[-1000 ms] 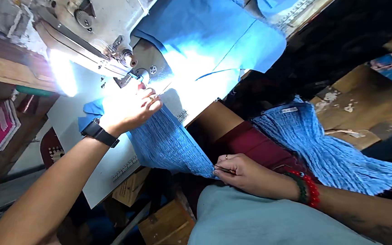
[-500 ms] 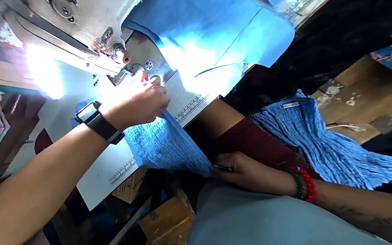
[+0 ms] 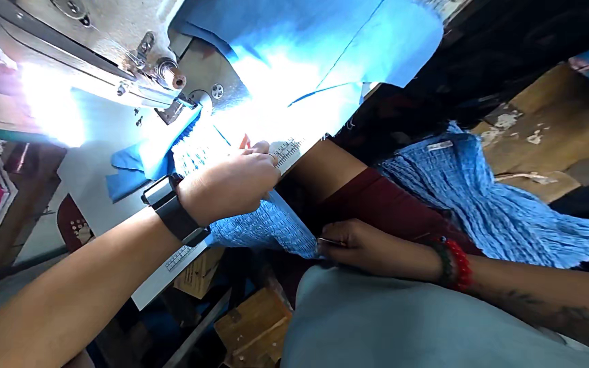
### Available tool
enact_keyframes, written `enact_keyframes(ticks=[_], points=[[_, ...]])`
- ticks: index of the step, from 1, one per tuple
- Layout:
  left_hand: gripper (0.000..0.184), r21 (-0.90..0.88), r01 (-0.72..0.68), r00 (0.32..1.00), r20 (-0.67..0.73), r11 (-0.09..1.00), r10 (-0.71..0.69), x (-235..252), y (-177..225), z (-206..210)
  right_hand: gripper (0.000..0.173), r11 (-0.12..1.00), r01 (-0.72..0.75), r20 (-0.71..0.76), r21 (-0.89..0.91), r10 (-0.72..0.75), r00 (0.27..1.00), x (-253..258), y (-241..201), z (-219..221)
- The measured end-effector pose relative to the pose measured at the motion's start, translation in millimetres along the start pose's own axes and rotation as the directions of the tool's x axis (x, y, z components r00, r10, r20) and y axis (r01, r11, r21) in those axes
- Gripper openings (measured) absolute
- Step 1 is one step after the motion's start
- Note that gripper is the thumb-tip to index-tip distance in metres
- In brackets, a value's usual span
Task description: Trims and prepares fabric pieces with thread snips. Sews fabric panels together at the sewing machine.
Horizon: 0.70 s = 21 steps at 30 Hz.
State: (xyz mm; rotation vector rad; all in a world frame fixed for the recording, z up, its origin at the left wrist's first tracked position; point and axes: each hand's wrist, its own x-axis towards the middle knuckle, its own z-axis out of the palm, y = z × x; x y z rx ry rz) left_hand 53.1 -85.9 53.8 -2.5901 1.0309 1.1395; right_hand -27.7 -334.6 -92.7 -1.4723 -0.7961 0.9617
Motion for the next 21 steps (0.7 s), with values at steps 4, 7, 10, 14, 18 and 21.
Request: enact_keyframes(ticks=[4, 7, 10, 14, 18, 21], points=[[0.007, 0.05, 0.003, 0.998, -0.056, 0.999, 0.0, -4.1, 14.0, 6.8, 0.03, 0.999, -0.027, 0.01, 0.026, 0.026, 1.0, -0.9, -2.1, -0.7], [0.003, 0.06, -0.007, 0.995, -0.104, 0.998, 0.013, -6.3, 29.4, 10.9, 0.03, 1.0, -0.016, 0.007, 0.024, 0.016, 1.0, -1.7, -2.6, -0.6], [0.007, 0.049, -0.062, 0.991, -0.113, 0.997, 0.067, -1.8, 40.8, 16.4, 0.03, 1.0, -0.006, 0.0, 0.027, 0.006, 1.0, -2.8, -3.5, -0.2], [0.006, 0.039, -0.068, 0.976, -0.206, 0.997, 0.075, 4.9, 44.0, 24.6, 0.029, 1.0, 0.001, -0.007, 0.027, -0.001, 1.0, -4.5, -3.0, -0.9], [0.007, -0.07, 0.054, 0.85, -0.521, 0.996, -0.082, 6.0, 46.2, 67.0, 0.026, 0.994, -0.098, -0.054, 0.04, 0.1, 0.994, -4.3, -1.8, -0.2], [0.05, -0.305, 0.234, 0.546, -0.744, 0.923, -0.385, -1.1, 44.1, 103.3, 0.027, 0.988, -0.137, -0.035, 0.076, 0.14, 0.99, -2.4, -1.6, -3.2]])
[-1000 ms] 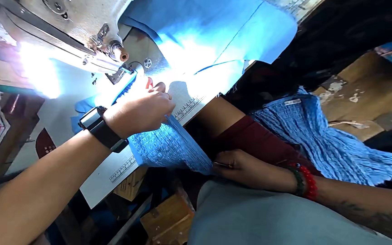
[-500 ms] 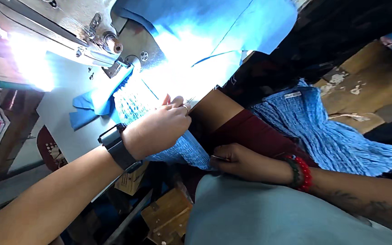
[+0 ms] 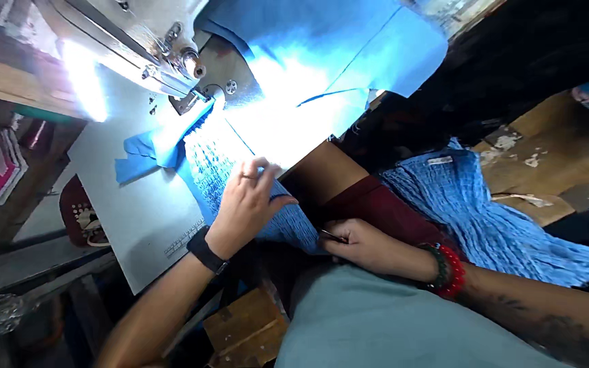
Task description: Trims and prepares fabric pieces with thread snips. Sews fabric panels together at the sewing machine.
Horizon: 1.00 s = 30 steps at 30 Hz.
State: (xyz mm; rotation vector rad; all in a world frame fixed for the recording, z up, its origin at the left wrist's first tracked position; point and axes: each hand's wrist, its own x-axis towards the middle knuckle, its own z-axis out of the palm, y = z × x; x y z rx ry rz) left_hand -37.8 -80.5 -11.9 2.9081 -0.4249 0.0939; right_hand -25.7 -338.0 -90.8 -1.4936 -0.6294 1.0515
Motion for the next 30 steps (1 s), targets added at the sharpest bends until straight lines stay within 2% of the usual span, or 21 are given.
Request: enact_keyframes(ticks=[2, 4, 7, 10, 12, 13, 15, 17, 19, 20, 21, 22, 25, 27, 30], points=[[0.081, 0.008, 0.181, 0.983, -0.024, 0.983, -0.181, -12.4, -12.4, 4.0, 0.027, 1.0, -0.013, 0.038, 0.016, 0.012, 0.999, 0.4, -2.5, -1.1], [0.087, 0.051, 0.23, 0.973, -0.024, 0.972, -0.229, -18.7, -18.1, 9.9, 0.027, 1.0, -0.011, 0.04, 0.016, 0.01, 0.999, 0.8, -3.7, -0.2], [0.074, 0.049, 0.283, 0.958, -0.052, 0.958, -0.281, -17.5, -14.0, 14.9, 0.027, 1.0, -0.003, 0.019, -0.001, 0.003, 1.0, -0.1, -1.8, 2.2], [0.057, -0.052, 0.277, 0.955, -0.099, 0.96, -0.281, -15.9, -15.3, 9.9, 0.025, 0.999, -0.001, -0.027, -0.037, 0.0, 1.0, 1.0, -0.2, 4.2], [0.036, -0.207, 0.228, 0.94, -0.207, 0.952, -0.27, -18.1, -23.2, -3.6, 0.024, 0.999, -0.002, -0.052, -0.053, 0.0, 0.999, 1.1, 1.6, 5.6], [0.028, -0.261, 0.225, 0.911, -0.285, 0.939, -0.297, -19.9, -32.2, -14.9, 0.023, 0.998, -0.002, -0.062, -0.056, -0.001, 0.998, 1.6, 1.5, 5.7], [0.024, -0.3, 0.343, 0.796, -0.411, 0.89, -0.445, -32.7, -64.6, -40.5, 0.022, 0.999, -0.021, -0.072, -0.048, 0.018, 0.997, 1.3, 1.4, 7.0], [0.032, -0.308, 0.587, 0.598, -0.459, 0.749, -0.657, -52.2, -115.6, -66.2, 0.02, 0.999, -0.023, -0.072, -0.042, 0.02, 0.997, 2.4, 2.1, 7.2], [0.046, -0.36, 0.807, 0.31, -0.416, 0.468, -0.855, -71.4, -172.8, -84.5, 0.02, 0.999, -0.022, -0.075, -0.036, 0.02, 0.997, 2.6, 4.2, 7.2], [0.056, -0.379, 0.871, 0.182, -0.343, 0.314, -0.921, -79.7, -198.9, -89.0, 0.02, 0.999, -0.021, -0.074, -0.031, 0.018, 0.997, 3.2, 5.1, 7.0], [0.065, -0.357, 0.91, 0.123, -0.252, 0.21, -0.96, -87.2, -221.4, -90.5, 0.02, 0.999, -0.023, -0.07, -0.029, 0.021, 0.997, 3.9, 5.2, 7.0], [0.065, -0.304, 0.936, 0.13, -0.173, 0.178, -0.976, -92.7, -238.0, -88.8, 0.02, 0.999, -0.03, -0.067, -0.028, 0.028, 0.997, 4.0, 4.8, 7.2], [0.039, -0.224, 0.933, 0.267, -0.089, 0.281, -0.96, -91.5, -262.7, -91.5, 0.021, 0.999, -0.048, -0.057, -0.017, 0.047, 0.997, 4.8, 1.9, 7.2], [0.039, -0.312, 0.868, 0.33, -0.22, 0.387, -0.918, -87.6, -256.2, -109.5, 0.02, 0.998, -0.063, -0.056, -0.004, 0.063, 0.996, 4.3, 2.8, 7.6], [0.041, -0.387, 0.631, 0.371, -0.611, 0.673, -0.699, -93.5, -222.2, -141.7, 0.02, 0.997, -0.079, -0.049, 0.003, 0.079, 0.996, 3.5, 2.7, 6.3]])
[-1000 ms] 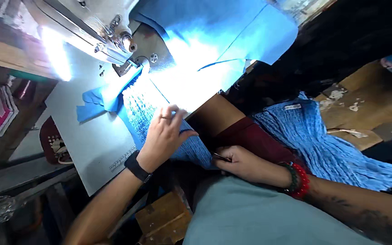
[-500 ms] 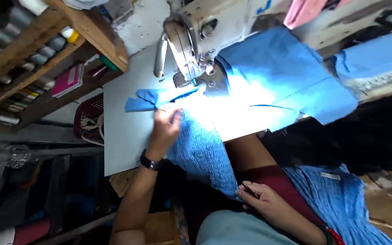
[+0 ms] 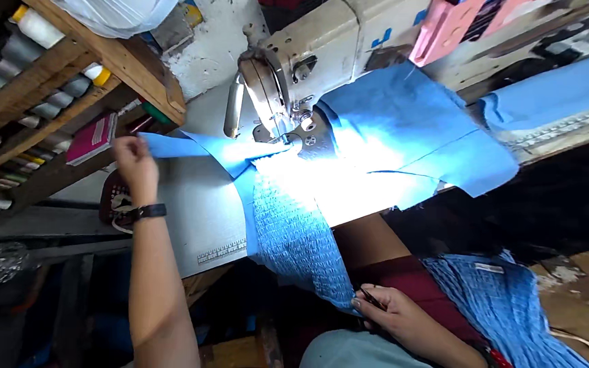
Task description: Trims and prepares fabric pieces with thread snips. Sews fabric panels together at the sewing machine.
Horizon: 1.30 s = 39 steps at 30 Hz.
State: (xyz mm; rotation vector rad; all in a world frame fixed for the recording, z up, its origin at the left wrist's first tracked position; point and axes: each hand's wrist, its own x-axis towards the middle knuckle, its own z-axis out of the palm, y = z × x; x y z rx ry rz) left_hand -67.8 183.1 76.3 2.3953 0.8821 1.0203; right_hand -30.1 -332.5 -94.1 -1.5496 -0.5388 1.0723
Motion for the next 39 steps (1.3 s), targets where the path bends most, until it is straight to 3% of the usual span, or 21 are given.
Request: enact_keyframes(ticks=[3, 5, 8, 9, 11, 13, 14, 16, 18, 21, 22, 24, 27, 30, 32, 34, 36, 39], points=[[0.026, -0.175, -0.3, 0.946, -0.181, 0.938, 0.269, -47.9, 59.8, -45.5, 0.021, 1.0, -0.011, 0.003, -0.003, 0.011, 1.0, -0.1, -1.7, -1.4], [0.025, -0.201, -0.427, 0.901, -0.178, 0.881, 0.396, -98.8, 105.6, -64.9, 0.021, 1.0, -0.013, 0.011, -0.006, 0.013, 1.0, -0.3, -2.4, -2.6], [0.016, -0.156, -0.458, 0.885, 0.013, 0.875, 0.466, -190.1, 156.7, -61.9, 0.023, 0.998, 0.026, 0.003, -0.05, -0.026, 1.0, -1.0, -1.9, -3.3], [0.01, -0.175, -0.491, 0.849, 0.126, 0.854, 0.514, -215.8, 166.3, -54.1, 0.024, 0.995, 0.052, -0.001, -0.083, -0.052, 0.999, -1.5, -1.0, -3.4], [0.01, -0.283, -0.552, 0.713, 0.328, 0.784, 0.62, -254.6, 170.9, -35.3, 0.026, 0.981, 0.112, -0.009, -0.156, -0.115, 0.993, -1.8, 0.5, -5.5], [0.011, -0.359, -0.569, 0.607, 0.423, 0.74, 0.673, -274.1, 164.0, -21.3, 0.027, 0.974, 0.141, -0.018, -0.176, -0.146, 0.989, -3.2, -1.7, -5.5], [0.011, -0.352, -0.572, 0.596, 0.442, 0.74, 0.671, -277.2, 160.3, -18.8, 0.027, 0.978, 0.135, -0.014, -0.161, -0.139, 0.99, -4.3, -3.8, -5.4], [0.011, -0.314, -0.561, 0.641, 0.421, 0.766, 0.642, -275.2, 157.3, -22.0, 0.026, 0.984, 0.119, -0.008, -0.129, -0.121, 0.993, -5.8, -6.4, -5.1], [0.011, -0.287, -0.511, 0.737, 0.338, 0.81, 0.585, -268.3, 160.2, -32.9, 0.026, 0.985, 0.125, -0.013, -0.123, -0.127, 0.992, -6.2, -6.6, -3.9], [0.012, -0.085, -0.429, 0.895, 0.098, 0.899, 0.436, -233.7, 160.7, -65.5, 0.026, 0.986, 0.128, -0.022, -0.111, -0.131, 0.991, -6.5, -6.3, -2.0], [0.014, 0.021, -0.444, 0.896, 0.018, 0.896, 0.443, -209.2, 155.1, -76.8, 0.025, 0.987, 0.121, -0.022, -0.106, -0.124, 0.992, -7.0, -6.4, -1.4], [0.023, 0.157, -0.47, 0.879, -0.008, 0.869, 0.477, -151.2, 142.2, -94.9, 0.025, 0.99, 0.102, -0.016, -0.096, -0.104, 0.994, -7.6, -6.9, -0.7], [0.027, 0.144, -0.595, 0.802, 0.035, 0.791, 0.596, -95.1, 157.2, -93.5, 0.025, 0.985, 0.13, -0.017, -0.116, -0.133, 0.991, -7.7, -7.0, -1.9], [0.022, 0.159, -0.723, 0.69, 0.179, 0.672, 0.701, -150.2, 208.1, -74.0, 0.028, 0.97, 0.174, -0.001, -0.17, -0.176, 0.984, -8.2, -7.1, -2.6], [0.012, 0.008, -0.77, 0.616, 0.272, 0.638, 0.739, -219.5, 225.3, -50.9, 0.028, 0.967, 0.197, 0.006, -0.163, -0.199, 0.98, -9.5, -5.7, -3.1], [0.012, -0.129, -0.752, 0.564, 0.384, 0.647, 0.731, -273.8, 216.9, -27.7, 0.027, 0.968, 0.207, -0.002, -0.143, -0.21, 0.978, -8.9, -4.8, -4.7], [0.014, -0.215, -0.664, 0.59, 0.439, 0.716, 0.678, -309.0, 197.2, -4.9, 0.027, 0.975, 0.197, 0.001, -0.107, -0.198, 0.98, -9.6, -4.5, -6.0], [0.015, -0.229, -0.525, 0.702, 0.429, 0.82, 0.569, -341.0, 175.0, 21.2, 0.026, 0.98, 0.179, 0.023, -0.084, -0.178, 0.984, -11.3, -7.8, -6.4]])
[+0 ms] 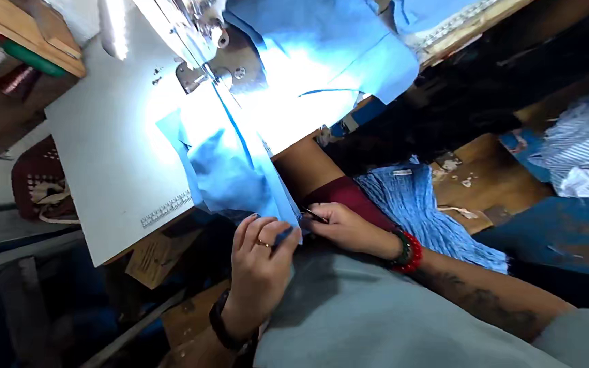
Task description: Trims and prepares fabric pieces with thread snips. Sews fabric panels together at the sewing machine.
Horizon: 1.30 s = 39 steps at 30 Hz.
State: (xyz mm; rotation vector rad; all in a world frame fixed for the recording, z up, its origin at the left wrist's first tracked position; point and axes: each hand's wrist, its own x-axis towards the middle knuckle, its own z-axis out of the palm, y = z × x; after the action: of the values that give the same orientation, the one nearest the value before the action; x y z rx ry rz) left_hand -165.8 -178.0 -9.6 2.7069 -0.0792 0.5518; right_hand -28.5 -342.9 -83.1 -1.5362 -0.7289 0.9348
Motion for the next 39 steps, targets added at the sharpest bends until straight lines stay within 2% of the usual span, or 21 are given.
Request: enact_keyframes(ticks=[5, 14, 19, 22, 24, 26, 29, 31, 33, 35, 37, 39], points=[[0.017, 0.01, 0.071, 0.996, -0.047, 0.997, -0.07, -17.0, 1.6, 34.0, 0.025, 1.0, 0.008, 0.0, 0.014, -0.008, 1.0, -2.3, 0.0, 1.9], [0.018, 0.085, 0.094, 0.987, -0.137, 0.992, -0.082, -16.6, 14.4, 42.7, 0.02, 0.993, 0.109, -0.017, -0.044, -0.11, 0.994, -6.6, 2.8, 2.0], [0.019, 0.117, 0.106, 0.988, -0.126, 0.987, -0.091, -18.6, 13.9, 50.1, 0.021, 0.982, 0.172, 0.001, -0.071, -0.173, 0.985, -7.3, 3.6, -1.6], [0.018, 0.123, 0.096, 0.99, -0.118, 0.988, -0.081, -20.0, 15.4, 51.7, 0.022, 0.978, 0.205, 0.032, -0.024, -0.204, 0.978, -8.0, 4.6, -4.9], [0.018, 0.131, 0.086, 0.99, -0.121, 0.988, -0.07, -21.0, 15.5, 53.5, 0.026, 0.984, 0.167, 0.041, 0.055, -0.169, 0.985, -9.1, 3.0, -6.7], [0.02, 0.166, 0.073, 0.994, -0.096, 0.983, -0.058, -21.6, 16.7, 53.0, 0.028, 0.985, 0.131, 0.039, 0.109, -0.136, 0.99, -8.7, 1.8, -7.6], [0.021, 0.253, 0.015, 1.0, 0.001, 0.967, -0.016, -24.8, 20.8, 51.0, 0.029, 0.983, 0.158, 0.0, 0.097, -0.159, 0.987, -4.1, 7.5, -5.3], [0.025, 0.188, -0.005, 0.996, 0.093, 0.982, -0.013, -24.4, 17.2, 40.6, 0.027, 0.989, 0.108, -0.013, 0.097, -0.108, 0.994, -1.1, 9.2, -5.2], [0.028, -0.027, 0.089, 0.986, 0.144, 0.996, -0.084, -16.6, 2.2, 18.1, 0.026, 0.993, 0.066, -0.024, 0.1, -0.064, 0.998, 0.5, 9.0, -4.7], [0.024, -0.147, 0.263, 0.965, 0.033, 0.953, -0.261, -3.6, -25.1, -9.0, 0.027, 0.994, 0.061, -0.052, 0.089, -0.057, 0.997, 0.8, 10.5, -2.3], [0.027, -0.102, 0.456, 0.874, -0.137, 0.884, -0.466, 13.4, -62.5, -31.3, 0.027, 0.995, 0.078, -0.077, 0.067, -0.072, 0.994, 1.2, 10.1, -0.9], [0.043, -0.067, 0.617, 0.763, -0.195, 0.784, -0.616, 30.7, -96.0, -37.4, 0.028, 0.995, 0.09, -0.084, 0.04, -0.086, 0.993, 2.1, 8.8, 0.1]])
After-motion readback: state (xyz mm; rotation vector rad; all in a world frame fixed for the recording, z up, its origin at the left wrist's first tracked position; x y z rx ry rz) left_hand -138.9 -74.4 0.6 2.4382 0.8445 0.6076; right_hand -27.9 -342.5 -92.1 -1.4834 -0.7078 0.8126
